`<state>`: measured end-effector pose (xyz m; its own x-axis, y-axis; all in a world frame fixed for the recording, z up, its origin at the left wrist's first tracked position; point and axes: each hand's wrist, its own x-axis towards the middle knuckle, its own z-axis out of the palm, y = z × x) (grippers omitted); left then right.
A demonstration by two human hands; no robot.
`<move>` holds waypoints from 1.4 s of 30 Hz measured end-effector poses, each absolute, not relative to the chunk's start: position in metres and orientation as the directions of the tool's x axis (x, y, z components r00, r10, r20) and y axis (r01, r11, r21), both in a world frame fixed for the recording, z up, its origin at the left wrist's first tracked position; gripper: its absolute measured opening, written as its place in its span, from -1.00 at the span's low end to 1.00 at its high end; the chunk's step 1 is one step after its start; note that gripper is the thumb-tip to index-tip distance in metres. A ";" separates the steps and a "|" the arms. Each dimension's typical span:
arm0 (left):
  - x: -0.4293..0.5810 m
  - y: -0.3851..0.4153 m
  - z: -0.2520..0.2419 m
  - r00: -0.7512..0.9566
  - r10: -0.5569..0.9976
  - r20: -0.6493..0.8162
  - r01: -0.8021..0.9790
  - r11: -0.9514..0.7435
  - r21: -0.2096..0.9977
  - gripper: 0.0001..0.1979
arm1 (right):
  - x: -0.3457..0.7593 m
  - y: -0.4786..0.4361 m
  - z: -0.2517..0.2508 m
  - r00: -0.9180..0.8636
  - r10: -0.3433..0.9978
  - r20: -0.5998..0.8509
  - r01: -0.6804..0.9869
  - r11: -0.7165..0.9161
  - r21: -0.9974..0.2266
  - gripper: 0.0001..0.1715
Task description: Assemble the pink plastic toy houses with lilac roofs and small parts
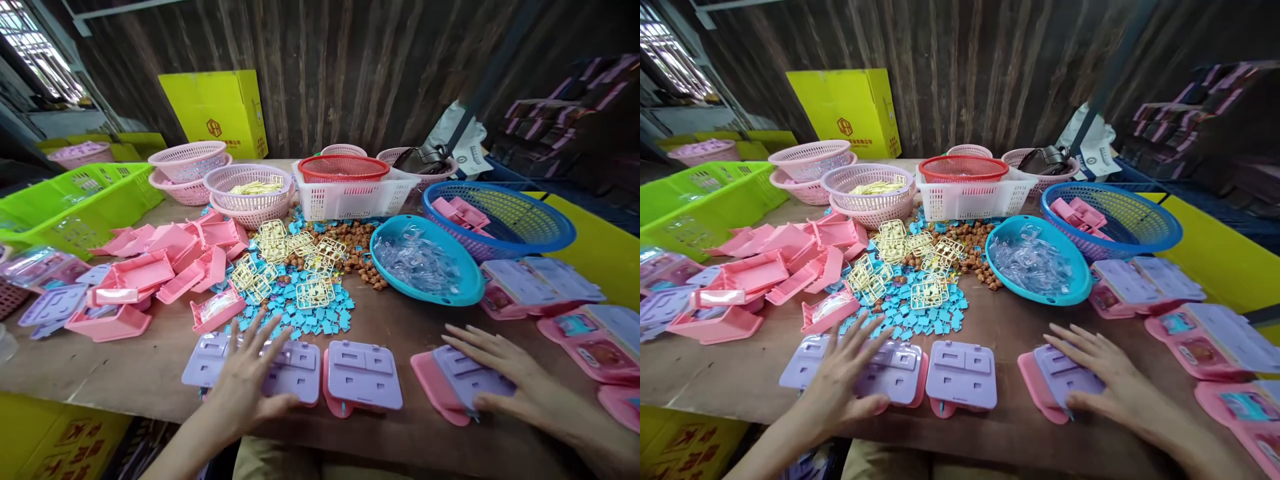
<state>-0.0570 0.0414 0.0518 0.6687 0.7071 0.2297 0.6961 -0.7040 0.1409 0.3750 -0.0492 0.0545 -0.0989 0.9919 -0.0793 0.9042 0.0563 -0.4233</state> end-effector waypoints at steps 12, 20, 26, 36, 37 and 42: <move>0.035 0.033 0.040 0.800 0.599 0.011 0.569 -0.766 0.299 -0.08 | 0.280 -0.042 0.024 0.182 0.978 0.105 0.943 -0.144 -0.301 -0.42; 0.031 0.041 0.062 0.802 0.588 -0.106 0.567 -0.692 0.447 -0.15 | 0.288 -0.039 0.030 0.105 0.994 -0.040 0.952 -0.112 -0.286 -0.37; 0.018 0.072 0.085 0.784 0.620 -0.015 0.543 -0.675 0.500 -0.27 | 0.298 0.014 0.074 -0.063 0.998 -0.029 0.946 0.050 -0.319 -0.42; 0.044 0.202 0.064 0.422 0.887 -0.185 0.898 -0.382 0.218 -0.71 | 0.236 0.182 0.070 -0.182 0.983 -0.021 0.960 0.174 -0.220 -0.49; 0.049 0.209 0.063 0.389 0.902 -0.187 0.913 -0.350 0.209 -0.72 | 0.232 0.195 0.066 -0.154 0.988 -0.018 0.968 0.147 -0.204 -0.44; 0.070 0.226 0.057 0.300 0.936 -0.186 0.944 -0.262 0.202 -0.76 | 0.224 0.230 0.053 -0.106 0.992 -0.067 0.985 0.095 -0.146 -0.36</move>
